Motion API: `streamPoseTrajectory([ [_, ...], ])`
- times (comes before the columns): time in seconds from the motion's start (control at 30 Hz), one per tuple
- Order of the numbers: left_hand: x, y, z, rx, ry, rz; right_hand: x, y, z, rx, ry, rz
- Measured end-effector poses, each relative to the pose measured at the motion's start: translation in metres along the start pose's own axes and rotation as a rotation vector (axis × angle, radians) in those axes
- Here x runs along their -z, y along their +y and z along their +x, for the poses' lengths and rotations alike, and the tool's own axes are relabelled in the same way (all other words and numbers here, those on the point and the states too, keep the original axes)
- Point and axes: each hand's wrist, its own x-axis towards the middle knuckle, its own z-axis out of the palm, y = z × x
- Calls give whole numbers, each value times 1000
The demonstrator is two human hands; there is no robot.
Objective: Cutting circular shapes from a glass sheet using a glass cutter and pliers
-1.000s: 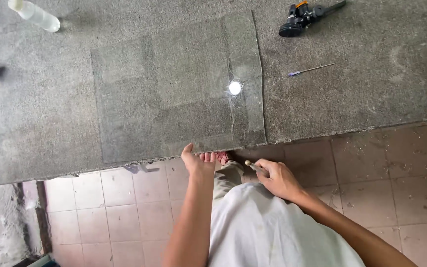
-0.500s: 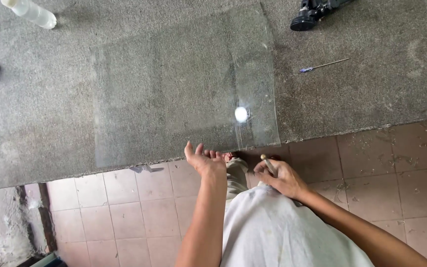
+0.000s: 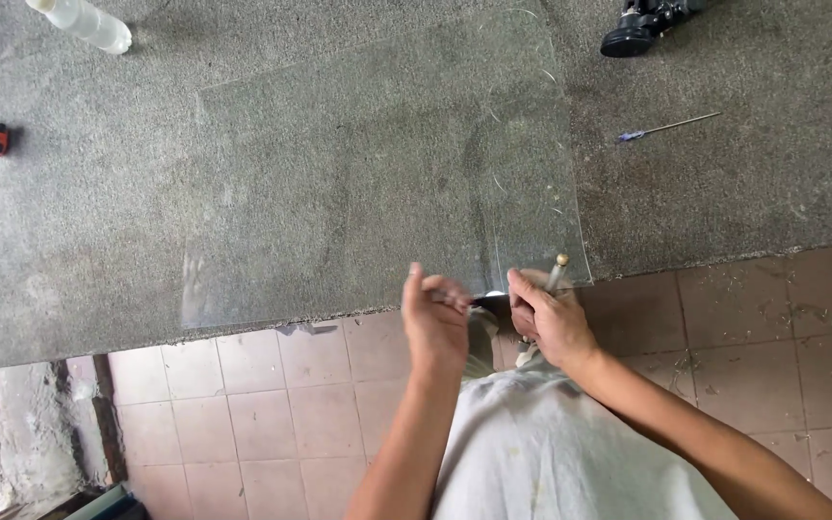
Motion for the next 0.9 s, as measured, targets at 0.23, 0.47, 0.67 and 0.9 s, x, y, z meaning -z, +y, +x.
streamPoseTrajectory([
  [0.23, -2, -37, 12, -103, -389, 470, -2, -4, 1, 2, -43, 92],
  [0.47, -5, -33, 15, -222, -451, 523, -9, -16, -2, 29, -72, 96],
  [0.67, -11, -29, 8, -222, -455, 495, -14, -23, -6, 9, -72, 173],
  [0.9, -22, -19, -5, -193, -464, 442, -3, -32, -4, -10, -78, 159],
])
